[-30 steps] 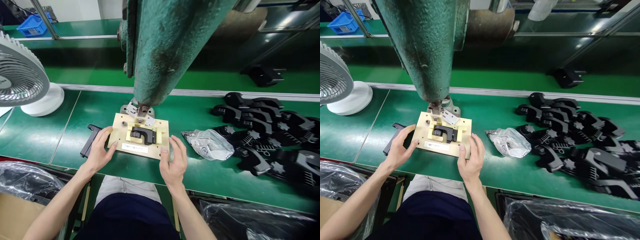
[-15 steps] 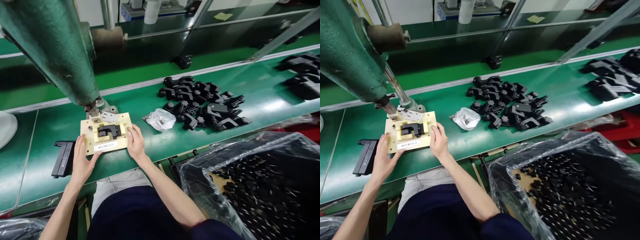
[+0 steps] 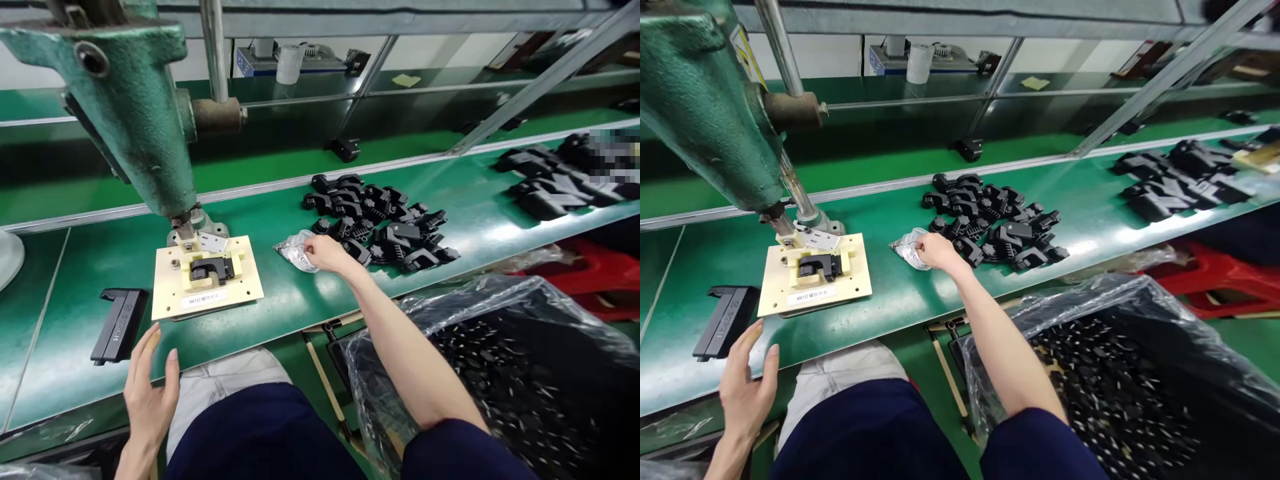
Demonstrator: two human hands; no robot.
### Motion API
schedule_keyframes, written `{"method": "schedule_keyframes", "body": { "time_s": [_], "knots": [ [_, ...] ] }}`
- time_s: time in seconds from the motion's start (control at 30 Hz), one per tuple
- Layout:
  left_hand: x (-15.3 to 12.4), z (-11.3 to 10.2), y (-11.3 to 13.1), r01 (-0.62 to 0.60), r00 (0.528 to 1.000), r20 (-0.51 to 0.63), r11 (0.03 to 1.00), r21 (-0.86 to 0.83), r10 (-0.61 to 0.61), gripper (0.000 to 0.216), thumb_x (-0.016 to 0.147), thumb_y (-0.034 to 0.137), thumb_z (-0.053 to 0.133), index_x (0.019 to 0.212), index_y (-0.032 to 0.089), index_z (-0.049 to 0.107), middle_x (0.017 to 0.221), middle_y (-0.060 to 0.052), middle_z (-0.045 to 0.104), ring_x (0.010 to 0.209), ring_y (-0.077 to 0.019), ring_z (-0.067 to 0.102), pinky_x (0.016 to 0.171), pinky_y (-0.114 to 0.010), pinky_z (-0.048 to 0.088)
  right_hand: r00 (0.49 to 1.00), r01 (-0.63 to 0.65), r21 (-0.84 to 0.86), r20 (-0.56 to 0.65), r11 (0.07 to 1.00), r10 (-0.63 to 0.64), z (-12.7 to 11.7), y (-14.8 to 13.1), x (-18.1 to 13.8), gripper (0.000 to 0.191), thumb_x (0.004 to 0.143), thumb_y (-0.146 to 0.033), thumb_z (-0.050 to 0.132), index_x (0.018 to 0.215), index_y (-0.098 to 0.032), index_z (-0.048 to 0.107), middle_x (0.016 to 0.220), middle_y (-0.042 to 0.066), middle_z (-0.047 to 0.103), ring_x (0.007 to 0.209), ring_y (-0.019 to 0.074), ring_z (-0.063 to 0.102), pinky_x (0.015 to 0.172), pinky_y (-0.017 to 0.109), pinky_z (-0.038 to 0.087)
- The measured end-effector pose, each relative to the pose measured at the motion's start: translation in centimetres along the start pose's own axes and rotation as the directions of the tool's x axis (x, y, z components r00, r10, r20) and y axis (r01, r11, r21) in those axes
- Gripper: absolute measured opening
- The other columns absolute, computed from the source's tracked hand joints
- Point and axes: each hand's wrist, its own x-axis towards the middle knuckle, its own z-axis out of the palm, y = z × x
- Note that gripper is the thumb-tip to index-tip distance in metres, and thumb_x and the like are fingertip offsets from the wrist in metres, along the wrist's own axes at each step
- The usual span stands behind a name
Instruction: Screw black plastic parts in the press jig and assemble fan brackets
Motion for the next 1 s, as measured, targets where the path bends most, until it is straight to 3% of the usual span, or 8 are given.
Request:
{"method": "schedule_keyframes", "body": {
  "time_s": [0.3, 0.47, 0.6, 0.73, 0.8, 0.87, 0.93, 1.0],
  "knots": [
    [-0.2, -0.9, -0.3, -0.026, 0.999, -0.021, 0.998, -0.054, 0.025, 0.033, 0.085, 0.015, 0.057, 0.118, 0.019, 0.056, 0.115, -0.012, 0.061, 0.104, -0.0237, 0.062, 0.090, -0.040, 0.050, 0.989, 0.000, 0.467, -0.133, 0.884, 0.071, -0.3, 0.3, -1.3, 0.026, 0.064, -0.040, 0.061, 0.065, -0.014, 0.062, 0.052, 0.002, 0.056, 0.047, 0.0119, 0.048, 0.047, 0.026, 0.041],
    [-0.7, -0.4, 0.5, 0.105, 0.994, -0.013, 0.963, -0.247, -0.112, 0.025, 0.083, 0.014, 0.059, 0.107, 0.020, 0.061, 0.097, -0.007, 0.065, 0.092, -0.0204, 0.063, 0.081, -0.034, 0.052, 0.978, 0.034, 0.661, -0.178, 0.749, 0.112, -0.5, -2.3, -3.6, 0.024, 0.059, -0.039, 0.068, 0.062, -0.016, 0.061, 0.053, 0.001, 0.055, 0.047, 0.0106, 0.047, 0.044, 0.025, 0.040],
    [-0.1, 0.2, 3.1, 0.316, 0.948, 0.130, 0.791, -0.524, -0.292, 0.021, 0.084, 0.020, 0.061, 0.105, 0.020, 0.063, 0.086, -0.004, 0.066, 0.082, -0.0174, 0.064, 0.077, -0.031, 0.053, 1.000, -0.015, 0.758, 0.002, 0.652, 0.021, 2.3, -7.1, -7.7, 0.024, 0.066, -0.038, 0.069, 0.064, -0.015, 0.063, 0.060, 0.003, 0.059, 0.046, 0.0107, 0.049, 0.040, 0.025, 0.039],
    [2.5, 0.2, 5.9, 0.564, 0.814, 0.357, 0.472, -0.678, -0.459, 0.020, 0.081, 0.030, 0.066, 0.096, 0.016, 0.064, 0.077, -0.003, 0.066, 0.073, -0.0149, 0.064, 0.071, -0.028, 0.055, 0.976, 0.098, 0.800, 0.040, 0.592, -0.216, 6.5, -11.5, -11.8, 0.014, 0.079, -0.028, 0.064, 0.071, -0.017, 0.064, 0.062, 0.001, 0.058, 0.045, 0.0093, 0.049, 0.039, 0.023, 0.040],
    [3.8, 0.0, 6.5, 0.622, 0.752, 0.452, 0.290, -0.728, -0.479, 0.023, 0.078, 0.032, 0.069, 0.092, 0.015, 0.064, 0.072, -0.002, 0.065, 0.068, -0.0134, 0.063, 0.066, -0.027, 0.054, 0.899, 0.407, 0.649, -0.158, 0.643, -0.409, 8.2, -12.8, -12.9, 0.009, 0.084, -0.018, 0.059, 0.077, -0.018, 0.065, 0.067, 0.001, 0.061, 0.052, 0.0105, 0.055, 0.044, 0.023, 0.045],
    [4.6, -0.4, 6.4, 0.670, 0.688, 0.554, 0.116, -0.733, -0.469, 0.028, 0.075, 0.035, 0.073, 0.091, 0.014, 0.064, 0.068, -0.001, 0.064, 0.063, -0.0122, 0.061, 0.062, -0.026, 0.052, 0.694, 0.718, 0.357, -0.300, 0.598, -0.654, 9.3, -13.4, -13.3, 0.012, 0.083, -0.009, 0.058, 0.085, -0.019, 0.065, 0.076, 0.004, 0.065, 0.063, 0.0126, 0.061, 0.053, 0.023, 0.051],
    [5.0, -0.9, 6.0, 0.716, 0.616, 0.655, -0.034, -0.697, -0.437, 0.035, 0.071, 0.037, 0.078, 0.093, 0.014, 0.063, 0.066, 0.000, 0.062, 0.060, -0.0112, 0.059, 0.059, -0.025, 0.051, 0.461, 0.887, 0.127, -0.277, 0.444, -0.843, 9.6, -13.6, -13.0, 0.019, 0.082, -0.005, 0.057, 0.094, -0.019, 0.063, 0.083, 0.006, 0.068, 0.069, 0.0142, 0.063, 0.058, 0.025, 0.053],
    [5.1, -1.3, 5.6, 0.746, 0.558, 0.729, -0.145, -0.650, -0.397, 0.040, 0.067, 0.035, 0.081, 0.096, 0.015, 0.062, 0.064, 0.002, 0.060, 0.057, -0.0098, 0.057, 0.058, -0.025, 0.049, 0.289, 0.957, 0.031, -0.183, 0.288, -0.940, 9.4, -13.7, -12.3, 0.021, 0.084, -0.006, 0.053, 0.097, -0.018, 0.063, 0.083, 0.007, 0.069, 0.069, 0.0149, 0.064, 0.058, 0.027, 0.054]
  ]
}}
